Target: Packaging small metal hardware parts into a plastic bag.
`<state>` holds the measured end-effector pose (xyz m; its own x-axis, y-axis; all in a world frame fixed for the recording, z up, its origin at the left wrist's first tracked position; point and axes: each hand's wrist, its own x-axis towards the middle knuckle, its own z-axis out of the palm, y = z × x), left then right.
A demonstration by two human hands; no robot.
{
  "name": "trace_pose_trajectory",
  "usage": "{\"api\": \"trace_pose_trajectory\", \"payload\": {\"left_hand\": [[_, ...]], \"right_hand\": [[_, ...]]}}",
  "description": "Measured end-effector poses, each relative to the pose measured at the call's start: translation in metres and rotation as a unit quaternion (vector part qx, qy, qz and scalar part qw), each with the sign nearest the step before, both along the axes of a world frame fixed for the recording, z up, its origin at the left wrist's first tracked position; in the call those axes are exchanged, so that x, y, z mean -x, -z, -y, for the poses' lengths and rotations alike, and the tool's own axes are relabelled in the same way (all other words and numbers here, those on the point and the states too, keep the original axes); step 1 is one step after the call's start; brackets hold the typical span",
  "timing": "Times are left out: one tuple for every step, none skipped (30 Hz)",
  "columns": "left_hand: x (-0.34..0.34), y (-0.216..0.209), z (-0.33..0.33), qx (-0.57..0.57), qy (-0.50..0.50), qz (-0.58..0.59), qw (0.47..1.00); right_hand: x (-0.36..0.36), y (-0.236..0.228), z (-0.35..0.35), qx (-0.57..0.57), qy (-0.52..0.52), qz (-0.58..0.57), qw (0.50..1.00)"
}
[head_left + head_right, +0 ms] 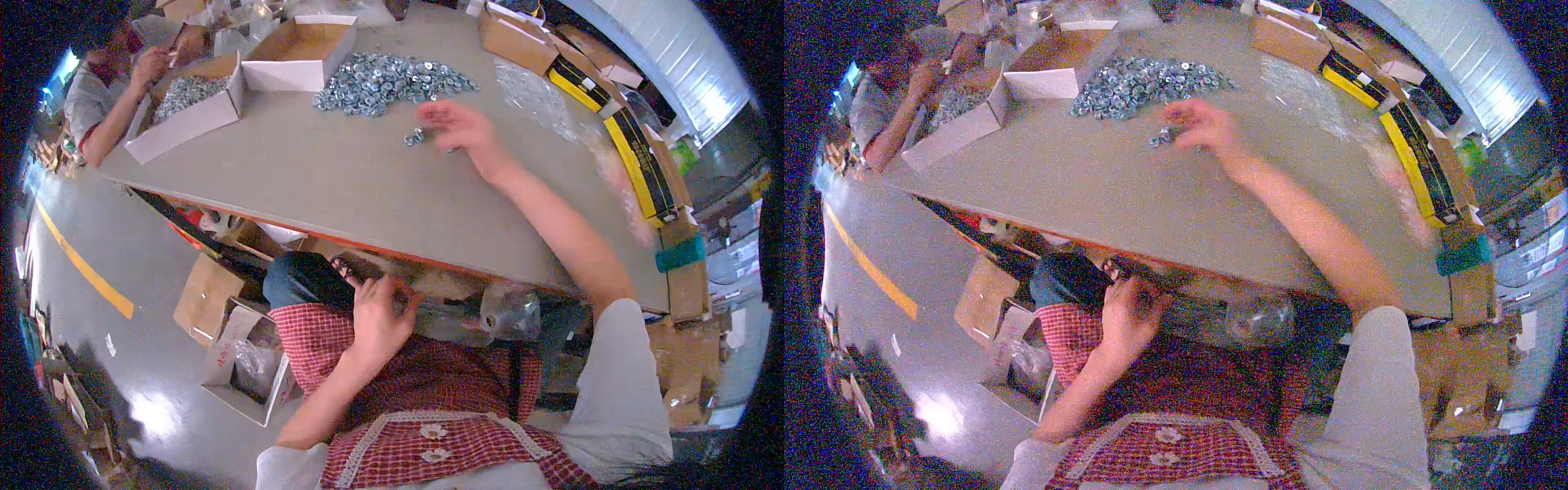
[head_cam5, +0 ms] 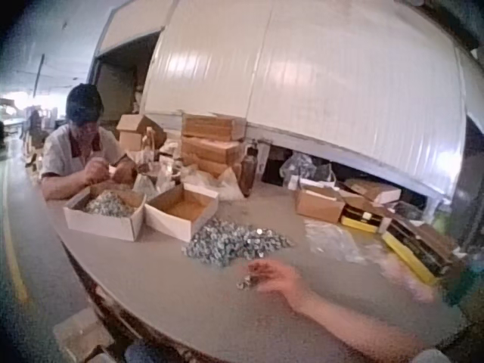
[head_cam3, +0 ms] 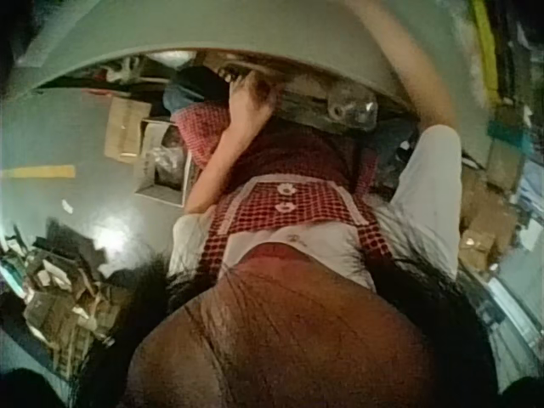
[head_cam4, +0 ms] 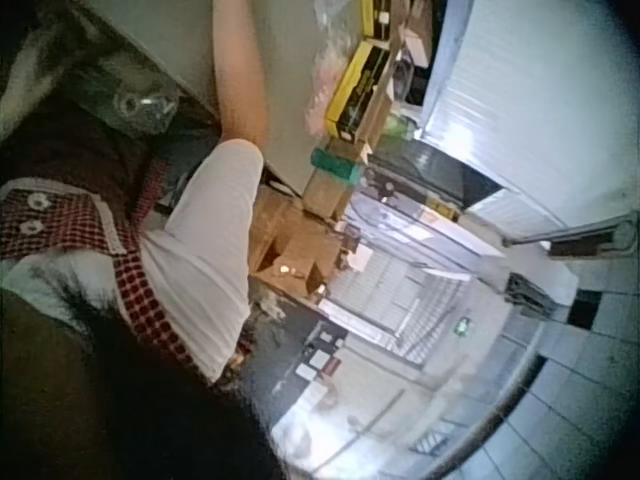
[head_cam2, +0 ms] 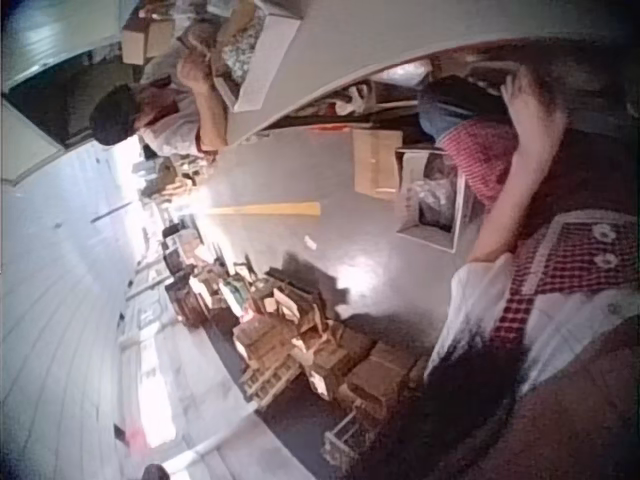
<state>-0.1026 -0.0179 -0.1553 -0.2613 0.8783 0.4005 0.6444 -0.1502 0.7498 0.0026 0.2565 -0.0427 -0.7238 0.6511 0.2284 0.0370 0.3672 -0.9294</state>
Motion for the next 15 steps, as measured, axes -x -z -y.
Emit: {"api": "trace_pose_trajectory", "payload": {"left_hand": [[-0.004, 0.004, 0.000, 0.001, 0.002, 0.001, 1.000], [-0.010, 0.009, 0.000, 0.026, 0.027, -0.012, 0.999], [-0.016, 0.013, -0.001, 0.052, 0.053, -0.027, 0.997], [-0.025, 0.022, -0.002, 0.053, 0.055, -0.029, 0.997], [-0.036, 0.028, -0.003, 0.048, 0.086, -0.015, 0.995], [-0.048, 0.033, -0.004, 0.043, 0.119, -0.001, 0.992], [-0.056, 0.026, -0.001, 0.052, 0.117, -0.001, 0.992], [-0.064, 0.031, -0.002, 0.054, 0.116, -0.005, 0.992], [-0.073, 0.042, -0.005, 0.078, 0.161, 0.017, 0.984], [-0.082, 0.042, -0.007, 0.101, 0.210, 0.038, 0.972], [-0.092, 0.041, -0.005, 0.162, 0.209, 0.070, 0.962], [-0.100, 0.044, -0.006, 0.166, 0.215, 0.067, 0.960], [-0.108, 0.045, -0.008, 0.166, 0.214, 0.078, 0.959], [-0.114, 0.047, -0.008, 0.166, 0.214, 0.090, 0.958], [-0.119, 0.051, -0.009, 0.199, 0.191, 0.088, 0.957]], "right_hand": [[-0.005, -0.001, -0.002, 0.001, 0.002, 0.001, 1.000], [-0.008, -0.004, -0.007, 0.054, 0.016, -0.037, 0.998], [-0.010, -0.007, -0.011, 0.107, 0.030, -0.075, 0.991], [-0.011, -0.003, -0.019, 0.108, 0.032, -0.078, 0.991], [-0.008, 0.004, -0.025, -0.037, 0.017, -0.027, 0.999], [-0.008, 0.010, -0.030, -0.182, 0.003, 0.024, 0.983], [0.003, 0.015, -0.020, -0.178, 0.003, 0.019, 0.984], [0.017, 0.014, -0.004, -0.149, -0.025, 0.033, 0.988], [0.026, 0.010, 0.009, -0.119, -0.052, 0.047, 0.990], [0.022, 0.007, 0.014, -0.118, -0.046, 0.044, 0.991], [0.018, 0.006, 0.018, -0.140, -0.072, 0.047, 0.986], [0.010, 0.005, 0.022, -0.161, -0.095, 0.052, 0.981], [-0.001, 0.005, 0.026, -0.155, -0.087, 0.052, 0.983], [-0.016, 0.004, 0.029, -0.080, -0.094, 0.059, 0.991], [-0.031, 0.006, 0.032, -0.003, -0.099, 0.064, 0.993]]}}
